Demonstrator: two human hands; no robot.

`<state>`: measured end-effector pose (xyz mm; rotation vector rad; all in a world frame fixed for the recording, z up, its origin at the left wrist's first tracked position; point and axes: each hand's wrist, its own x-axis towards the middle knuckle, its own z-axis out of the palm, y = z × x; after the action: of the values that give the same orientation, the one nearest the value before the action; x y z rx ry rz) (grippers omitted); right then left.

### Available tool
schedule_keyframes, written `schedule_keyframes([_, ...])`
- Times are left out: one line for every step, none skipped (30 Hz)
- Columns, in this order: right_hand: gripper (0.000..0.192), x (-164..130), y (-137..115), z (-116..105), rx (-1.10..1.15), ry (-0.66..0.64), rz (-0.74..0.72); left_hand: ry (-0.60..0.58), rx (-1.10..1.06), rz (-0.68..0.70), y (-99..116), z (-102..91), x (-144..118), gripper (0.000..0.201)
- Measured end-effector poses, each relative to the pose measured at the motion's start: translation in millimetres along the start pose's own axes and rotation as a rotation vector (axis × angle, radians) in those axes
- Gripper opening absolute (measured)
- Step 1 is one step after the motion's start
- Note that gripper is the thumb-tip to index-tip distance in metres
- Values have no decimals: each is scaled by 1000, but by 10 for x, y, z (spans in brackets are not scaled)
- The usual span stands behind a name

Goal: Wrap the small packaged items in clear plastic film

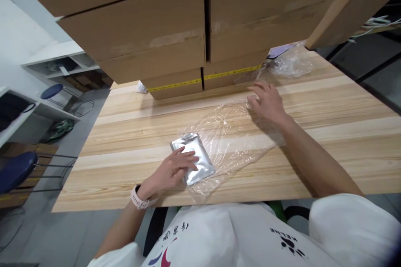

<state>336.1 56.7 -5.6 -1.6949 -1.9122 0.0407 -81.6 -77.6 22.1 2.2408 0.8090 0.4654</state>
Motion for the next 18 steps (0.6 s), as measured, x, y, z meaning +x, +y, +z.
schedule_keyframes([42,-41,83,-65,79,-41,-9,99,-18,-35,4,-71,34,38])
schedule_keyframes([43,-86,160,-134,166,-106,-5,221,-7,-88,-12,-154,85,30])
schedule_keyframes([45,-129,232,-201,250,-183,9,344,38,-158,-52,-242,155,26])
schedule_keyframes([50,-164,298,-258,320,-258,25,442,110,-241,-114,-326,242,27])
schedule_keyframes([55,-187,353,-299,366,-319,30,487,197,-328,-195,-400,343,31])
schedule_keyframes([62,-195,395,-317,386,-355,20,478,268,-410,-288,-457,452,37])
schedule_keyframes([70,-187,417,-306,386,-362,-3,414,306,-486,-385,-494,563,42])
schedule_keyframes([75,-161,419,-266,377,-344,-26,329,310,-540,-479,-512,667,42])
schedule_keyframes([75,-117,401,-197,369,-313,-45,246,293,-576,-563,-512,759,39])
schedule_keyframes([68,-57,367,-106,365,-279,-51,178,267,-597,-634,-500,834,33])
schedule_keyframes([55,19,324,-1,374,-236,-27,137,243,-605,-688,-479,888,26])
schedule_keyframes([42,108,280,110,389,-193,17,118,228,-609,-727,-454,921,20])
schedule_keyframes([33,204,246,215,404,-146,74,118,224,-613,-753,-430,935,18])
schedule_keyframes([32,302,230,307,413,-98,136,126,228,-616,-767,-410,934,17])
schedule_keyframes([33,395,235,381,412,-50,195,137,237,-617,-774,-395,921,17])
schedule_keyframes([34,474,264,431,405,-7,247,149,244,-618,-779,-385,902,16])
schedule_keyframes([33,535,314,458,398,24,276,163,248,-619,-783,-379,882,16])
schedule_keyframes([31,573,379,463,382,42,293,176,249,-623,-788,-376,863,16])
